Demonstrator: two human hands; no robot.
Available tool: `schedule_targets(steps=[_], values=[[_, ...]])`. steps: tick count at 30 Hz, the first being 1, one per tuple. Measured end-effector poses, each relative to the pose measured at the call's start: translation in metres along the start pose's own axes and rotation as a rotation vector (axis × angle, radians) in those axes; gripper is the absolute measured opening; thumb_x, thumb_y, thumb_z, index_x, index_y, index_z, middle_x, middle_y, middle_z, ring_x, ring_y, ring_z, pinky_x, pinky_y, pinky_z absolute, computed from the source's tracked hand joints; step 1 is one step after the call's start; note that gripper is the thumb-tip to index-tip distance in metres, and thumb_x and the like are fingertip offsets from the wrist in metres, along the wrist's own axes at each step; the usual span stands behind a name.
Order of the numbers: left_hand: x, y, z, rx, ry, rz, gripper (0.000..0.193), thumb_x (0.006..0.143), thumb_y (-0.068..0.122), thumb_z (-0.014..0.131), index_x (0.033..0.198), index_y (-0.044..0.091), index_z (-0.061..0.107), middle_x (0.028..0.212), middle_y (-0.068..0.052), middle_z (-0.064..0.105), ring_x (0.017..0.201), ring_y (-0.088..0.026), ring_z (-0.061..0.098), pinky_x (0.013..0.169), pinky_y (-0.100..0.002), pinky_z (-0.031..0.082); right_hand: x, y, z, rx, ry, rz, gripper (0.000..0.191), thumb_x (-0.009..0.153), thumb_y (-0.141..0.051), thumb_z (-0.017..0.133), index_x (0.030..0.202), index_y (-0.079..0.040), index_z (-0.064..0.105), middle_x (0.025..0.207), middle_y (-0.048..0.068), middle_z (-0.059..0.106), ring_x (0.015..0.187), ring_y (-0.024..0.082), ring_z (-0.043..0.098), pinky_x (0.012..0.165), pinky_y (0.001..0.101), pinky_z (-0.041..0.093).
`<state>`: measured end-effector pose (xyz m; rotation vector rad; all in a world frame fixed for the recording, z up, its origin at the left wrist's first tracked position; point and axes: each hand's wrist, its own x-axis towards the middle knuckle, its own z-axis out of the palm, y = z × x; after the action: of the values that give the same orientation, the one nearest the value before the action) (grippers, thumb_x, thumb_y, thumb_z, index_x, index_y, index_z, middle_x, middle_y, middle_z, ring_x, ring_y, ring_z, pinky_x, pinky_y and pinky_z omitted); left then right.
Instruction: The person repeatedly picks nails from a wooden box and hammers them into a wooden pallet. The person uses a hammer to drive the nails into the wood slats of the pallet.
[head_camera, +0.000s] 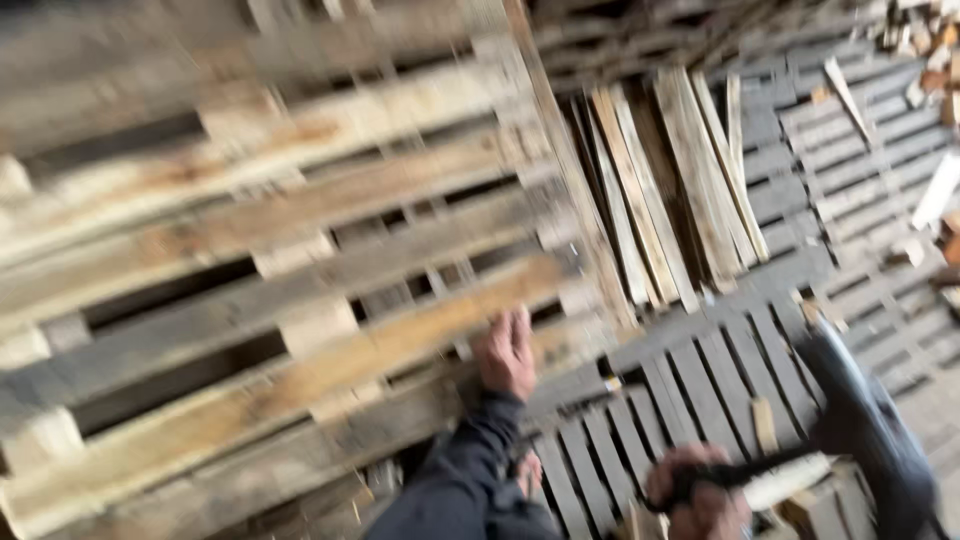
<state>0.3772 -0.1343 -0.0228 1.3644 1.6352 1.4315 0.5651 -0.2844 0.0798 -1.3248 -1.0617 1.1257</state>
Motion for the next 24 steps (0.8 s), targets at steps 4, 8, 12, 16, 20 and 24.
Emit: schedule_targets(steps=[4, 8, 12, 16, 20, 24], values=[[0.006, -0.003, -0.003, -0.225, -0.167, -0.125, 0.026, 0.108, 0.025, 0.057, 0.096, 0.004, 0.063, 0.077, -0.016, 0.065, 0.069, -0.031, 0.065, 0.064, -0.041, 0.051, -0.002, 0.019, 0.068, -0.045, 0.447, 0.655, 0.052, 0.100, -0.047, 0.054, 0.086, 0.003, 0.058, 0.054, 0.014, 0.050, 0.041, 0.024, 0.046, 0.040, 0.0376, 0.036], [0.021, 0.000, -0.004, -0.334, -0.237, -0.236, 0.033, 0.111, 0.029, 0.055, 0.089, 0.004, 0.060, 0.072, -0.012, 0.063, 0.065, -0.026, 0.063, 0.064, -0.039, 0.051, -0.006, 0.025, 0.088, -0.046, 0.641, 1.018, 0.056, 0.099, -0.051, 0.056, 0.090, 0.004, 0.057, 0.053, 0.014, 0.044, 0.039, 0.027, 0.040, 0.040, 0.0417, 0.032], [0.051, -0.001, -0.023, -1.088, -0.188, -1.077, 0.031, 0.109, 0.031, 0.055, 0.087, 0.010, 0.060, 0.066, -0.004, 0.061, 0.049, -0.016, 0.047, 0.043, -0.031, 0.034, 0.025, 0.007, 0.108, 0.081, 0.463, 0.561, 0.044, 0.095, -0.047, 0.057, 0.094, -0.003, 0.057, 0.049, 0.011, 0.048, 0.036, 0.022, 0.044, 0.035, 0.0384, 0.036], [0.085, -0.019, -0.088, -1.345, -0.185, -1.048, 0.031, 0.107, 0.026, 0.049, 0.096, 0.002, 0.065, 0.078, -0.006, 0.067, 0.061, -0.014, 0.058, 0.054, -0.029, 0.048, 0.089, 0.004, 0.164, 0.001, 0.228, 0.440, 0.042, 0.100, -0.043, 0.057, 0.095, -0.002, 0.058, 0.058, 0.007, 0.051, 0.046, 0.017, 0.051, 0.044, 0.0310, 0.044], [0.114, -0.038, -0.181, -1.388, 0.093, -1.070, 0.025, 0.100, 0.011, 0.048, 0.110, -0.003, 0.066, 0.093, -0.012, 0.071, 0.075, -0.018, 0.066, 0.069, -0.033, 0.058, 0.144, 0.011, 0.198, -0.141, 0.017, 0.697, 0.045, 0.101, -0.043, 0.058, 0.094, 0.002, 0.057, 0.059, 0.009, 0.046, 0.043, 0.019, 0.043, 0.039, 0.0344, 0.036], [0.114, -0.047, -0.266, -1.331, 0.221, -0.796, 0.022, 0.099, 0.006, 0.059, 0.118, -0.001, 0.069, 0.101, -0.015, 0.074, 0.080, -0.020, 0.069, 0.069, -0.032, 0.058, 0.165, 0.008, 0.195, -0.198, -0.045, 0.611, 0.039, 0.095, -0.038, 0.061, 0.096, 0.001, 0.060, 0.059, 0.011, 0.050, 0.042, 0.020, 0.045, 0.039, 0.0355, 0.037]])
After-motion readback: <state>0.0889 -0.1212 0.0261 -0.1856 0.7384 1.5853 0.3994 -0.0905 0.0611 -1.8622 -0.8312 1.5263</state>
